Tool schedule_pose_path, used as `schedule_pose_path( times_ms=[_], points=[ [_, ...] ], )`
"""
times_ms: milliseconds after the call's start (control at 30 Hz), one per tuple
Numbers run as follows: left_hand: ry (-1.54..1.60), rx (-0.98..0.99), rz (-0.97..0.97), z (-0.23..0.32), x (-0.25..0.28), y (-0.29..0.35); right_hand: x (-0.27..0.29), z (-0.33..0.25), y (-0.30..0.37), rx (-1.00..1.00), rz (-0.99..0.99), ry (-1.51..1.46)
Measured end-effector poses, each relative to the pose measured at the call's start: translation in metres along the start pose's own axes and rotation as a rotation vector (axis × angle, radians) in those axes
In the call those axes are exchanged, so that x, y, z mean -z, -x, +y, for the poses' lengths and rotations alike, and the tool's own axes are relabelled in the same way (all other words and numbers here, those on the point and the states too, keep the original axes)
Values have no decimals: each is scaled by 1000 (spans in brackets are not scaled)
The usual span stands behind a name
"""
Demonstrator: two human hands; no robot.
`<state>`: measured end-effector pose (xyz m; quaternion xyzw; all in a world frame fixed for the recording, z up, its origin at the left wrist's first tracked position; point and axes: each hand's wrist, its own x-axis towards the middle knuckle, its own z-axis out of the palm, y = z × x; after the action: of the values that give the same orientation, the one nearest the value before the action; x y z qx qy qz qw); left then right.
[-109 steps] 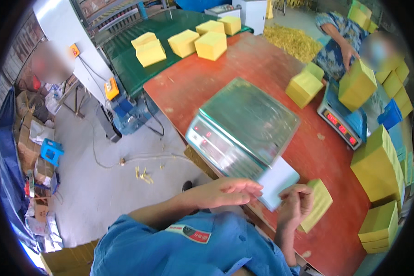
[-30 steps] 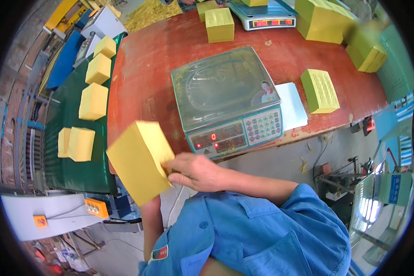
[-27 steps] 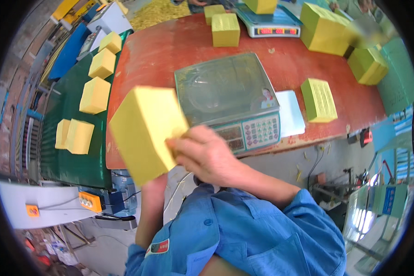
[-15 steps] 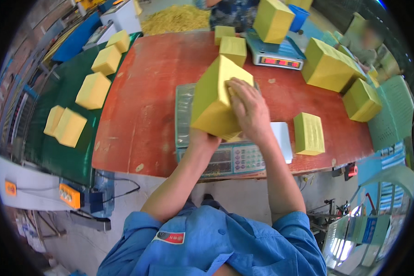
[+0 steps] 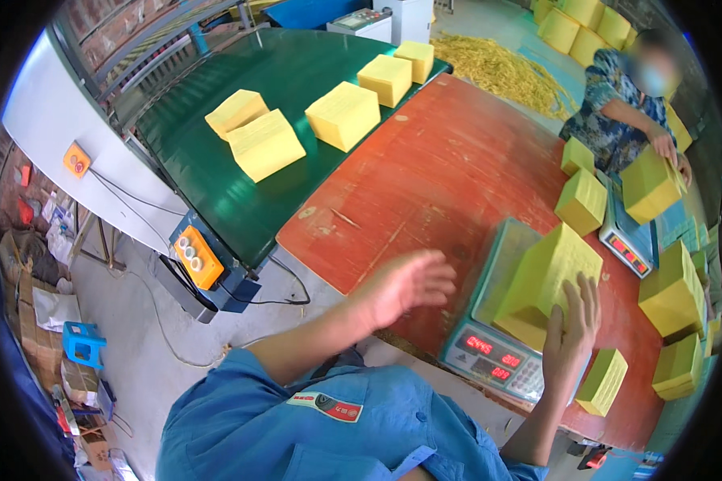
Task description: The worker is weighing stacks of yellow paper and organizing them on a workbench.
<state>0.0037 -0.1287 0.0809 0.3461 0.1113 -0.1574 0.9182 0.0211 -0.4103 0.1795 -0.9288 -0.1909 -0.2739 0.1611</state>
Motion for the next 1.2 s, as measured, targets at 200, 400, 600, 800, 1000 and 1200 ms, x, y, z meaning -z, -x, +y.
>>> schedule_pose_path(
  times_ms=[200, 400, 600, 800, 1000, 1200],
  points=[
    [-181, -301, 177, 148, 75, -4, -66, -93, -5, 14, -50, -592],
    [-282, -218, 103, 193, 102, -20, -212, -190, 41, -176, -319, -882],
    [-325, -310, 179, 240, 155, -15, -251, -191, 71, 4, -232, -565],
    [-1036, -954, 927, 310, 243, 12, -262, -193, 73, 28, -177, -576],
    [-630, -811, 1025, 335, 342, 41, -264, -192, 78, 10, -127, -524],
    [-744, -543, 598, 327, 389, 42, -266, -185, 79, 53, -114, -614]
  ],
)
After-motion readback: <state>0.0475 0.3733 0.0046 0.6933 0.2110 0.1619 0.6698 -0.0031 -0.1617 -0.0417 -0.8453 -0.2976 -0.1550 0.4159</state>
